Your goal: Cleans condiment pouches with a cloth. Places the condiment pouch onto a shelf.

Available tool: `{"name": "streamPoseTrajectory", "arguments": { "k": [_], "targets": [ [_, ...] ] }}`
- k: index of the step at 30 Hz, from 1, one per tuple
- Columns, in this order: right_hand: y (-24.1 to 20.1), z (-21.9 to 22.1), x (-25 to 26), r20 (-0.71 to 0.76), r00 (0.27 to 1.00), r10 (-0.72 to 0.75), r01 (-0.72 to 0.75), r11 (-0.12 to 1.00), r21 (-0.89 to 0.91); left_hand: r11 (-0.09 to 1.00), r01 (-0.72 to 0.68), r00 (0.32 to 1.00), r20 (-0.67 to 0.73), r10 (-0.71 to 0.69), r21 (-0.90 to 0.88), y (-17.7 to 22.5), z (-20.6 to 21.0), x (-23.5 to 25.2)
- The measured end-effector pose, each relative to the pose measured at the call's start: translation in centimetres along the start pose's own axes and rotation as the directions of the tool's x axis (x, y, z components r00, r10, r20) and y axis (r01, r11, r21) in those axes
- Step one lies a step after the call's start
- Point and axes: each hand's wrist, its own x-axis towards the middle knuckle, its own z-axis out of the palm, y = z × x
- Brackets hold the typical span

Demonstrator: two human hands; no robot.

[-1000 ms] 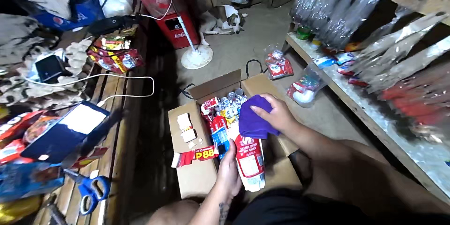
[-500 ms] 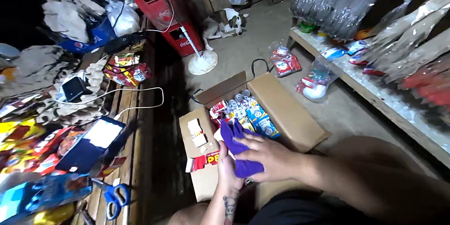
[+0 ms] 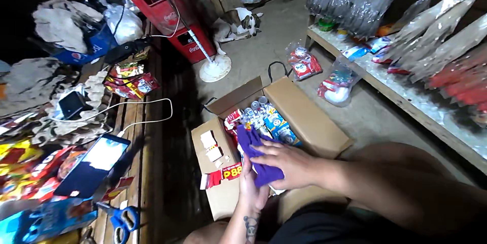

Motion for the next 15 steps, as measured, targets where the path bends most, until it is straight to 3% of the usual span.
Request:
{"name": "streamPoseTrajectory", "arguments": {
  "k": [4,6,10,15],
  "targets": [
    [-0.6,0.4,-0.5,0.08,0.987,-0.139,0.141,0.99,-0.026,0.995,-0.096,0.995,0.009,0.096,0.013,1.3,0.1,0.0],
    [-0.5,0.0,-0.3,0.096,0.988,-0.119,0.123,0.992,-0.033,0.994,-0.095,0.995,-0.024,0.097,0.061,1.2,0.4,-0.1],
    [0.1,-0.7,0.4,-0.021,1.0,0.009,-0.009,1.0,0.01,0.998,-0.002,1.0,0.028,0.0,0.065,-0.5,0.1,-0.4],
    [-0.3,-0.4,0.2,0.059,0.998,-0.022,0.021,1.0,0.014,0.999,-0.006,1.0,-0.008,0.006,0.032,-0.2,0.1,-0.3]
  ]
}}
